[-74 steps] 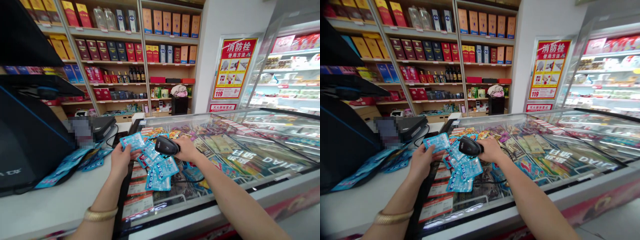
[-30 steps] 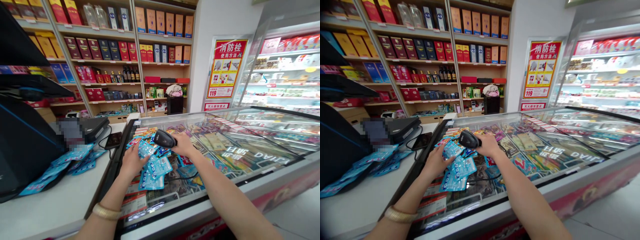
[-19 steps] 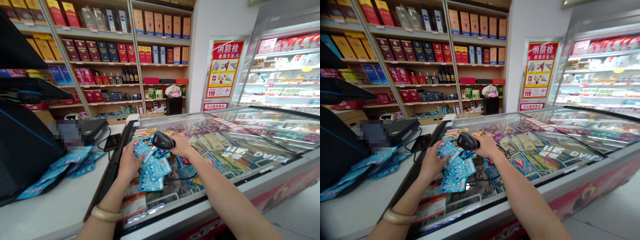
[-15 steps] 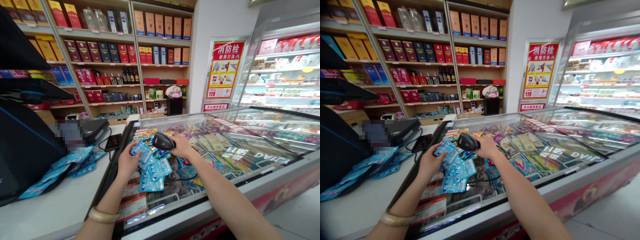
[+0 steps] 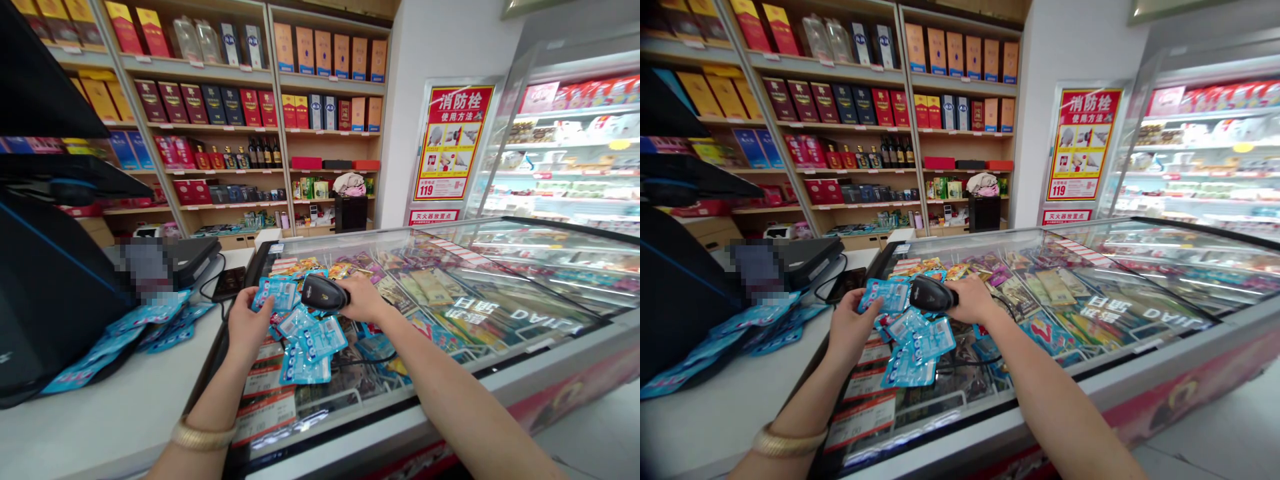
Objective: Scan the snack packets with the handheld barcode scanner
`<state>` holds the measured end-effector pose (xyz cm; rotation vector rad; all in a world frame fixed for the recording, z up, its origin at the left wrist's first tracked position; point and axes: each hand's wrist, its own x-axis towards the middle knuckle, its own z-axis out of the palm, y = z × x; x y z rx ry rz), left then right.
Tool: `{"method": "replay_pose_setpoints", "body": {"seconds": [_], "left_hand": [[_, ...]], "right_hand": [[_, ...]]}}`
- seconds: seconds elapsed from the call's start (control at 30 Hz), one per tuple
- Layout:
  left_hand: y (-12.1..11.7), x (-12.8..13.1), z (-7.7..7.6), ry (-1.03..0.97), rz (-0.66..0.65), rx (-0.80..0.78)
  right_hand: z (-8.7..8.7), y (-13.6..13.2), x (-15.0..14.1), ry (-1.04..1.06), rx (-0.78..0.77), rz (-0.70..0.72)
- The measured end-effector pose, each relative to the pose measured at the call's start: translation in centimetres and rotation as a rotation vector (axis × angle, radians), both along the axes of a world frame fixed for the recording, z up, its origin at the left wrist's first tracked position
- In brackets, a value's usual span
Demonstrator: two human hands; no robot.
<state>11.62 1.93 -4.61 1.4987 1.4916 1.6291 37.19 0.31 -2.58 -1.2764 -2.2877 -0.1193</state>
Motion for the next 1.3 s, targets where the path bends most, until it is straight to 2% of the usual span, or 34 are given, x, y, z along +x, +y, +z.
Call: {"method": "replay_pose_setpoints", "body": {"seconds": [0.6,0.67,0.73,0.8,0.9,1.07,1.17,1.3], "left_hand": [[0.1,0.0,0.0,-0.059,0.007,0.015],[-0.1,0.3,0.2,-0.171,-0.009,-0.015],[-0.4,0.6,0.6,-0.370,-0.029,-0.058],[-0.8,0.8,1.5,-0.573,-0.052,-0.104],[-1.3,0.3,3.1,-0.764,-0.050,-0.113],[-0.6,-2.8,5.4,-1.069,0.128,0.113],[0.6,-5.2,5.7,-1.168,0.169,0.221],[1.6,-7.0,5.6,-1.282,0.175,0.222]], "right_hand": [[-0.4,0.4,0.1,0.033,0.017,0.032],[-0.4,0.3,0.1,0.037,0.014,0.024],[-0.5,0.3,0.1,0.043,0.017,0.014],[-0.6,0.4,0.2,0.055,0.026,0.008],[-0.8,0.4,0.2,0.075,0.033,0.018],[-0.9,0.4,0.2,0.089,0.010,0.035],[-1.2,0.5,0.2,0.089,0.014,0.023],[-1.6,0.6,0.1,0.098,0.035,0.022]]}}
